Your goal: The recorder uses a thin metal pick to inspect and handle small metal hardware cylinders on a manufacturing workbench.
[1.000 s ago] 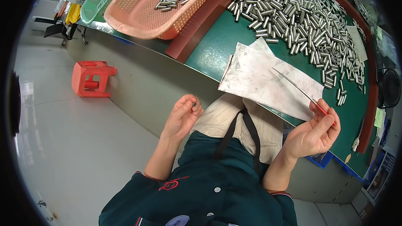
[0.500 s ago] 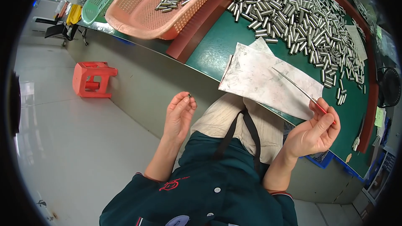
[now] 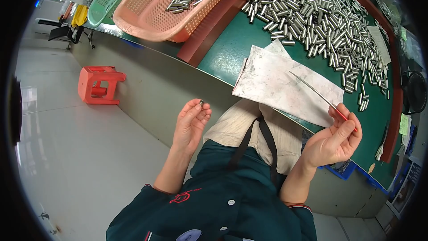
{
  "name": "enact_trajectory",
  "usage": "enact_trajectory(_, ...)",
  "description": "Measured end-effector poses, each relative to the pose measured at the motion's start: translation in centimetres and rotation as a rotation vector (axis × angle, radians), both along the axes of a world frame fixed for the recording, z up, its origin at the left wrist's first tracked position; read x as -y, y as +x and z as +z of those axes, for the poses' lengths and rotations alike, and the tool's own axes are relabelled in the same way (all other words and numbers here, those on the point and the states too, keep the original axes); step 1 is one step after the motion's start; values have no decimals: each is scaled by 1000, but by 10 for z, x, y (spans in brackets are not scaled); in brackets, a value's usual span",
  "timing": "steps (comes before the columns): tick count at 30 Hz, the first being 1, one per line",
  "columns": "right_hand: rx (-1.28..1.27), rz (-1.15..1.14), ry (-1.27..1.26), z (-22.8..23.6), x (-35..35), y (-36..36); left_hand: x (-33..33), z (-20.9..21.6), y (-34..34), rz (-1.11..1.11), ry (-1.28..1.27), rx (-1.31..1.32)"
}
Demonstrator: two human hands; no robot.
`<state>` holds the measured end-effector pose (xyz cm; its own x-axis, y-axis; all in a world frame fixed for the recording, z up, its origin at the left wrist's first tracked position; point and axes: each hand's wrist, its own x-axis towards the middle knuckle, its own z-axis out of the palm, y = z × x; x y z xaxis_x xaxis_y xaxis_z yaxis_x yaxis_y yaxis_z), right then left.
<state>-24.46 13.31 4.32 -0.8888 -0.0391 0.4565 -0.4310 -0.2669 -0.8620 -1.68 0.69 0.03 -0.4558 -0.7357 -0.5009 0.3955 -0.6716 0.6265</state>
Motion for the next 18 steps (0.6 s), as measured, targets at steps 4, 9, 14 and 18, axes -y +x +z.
enact_trajectory(4,-2,-1,0,0,0,0,0,7,-1,-22,5,-34)
enact_trajectory(9,-2,-2,-3,1,1,0,1,11,0,-83,11,-108)
enact_trajectory(14,8,5,-16,2,1,1,0,17,-2,-101,-27,-77)
enact_trajectory(18,5,9,-22,2,1,1,0,18,-4,-126,-64,-69)
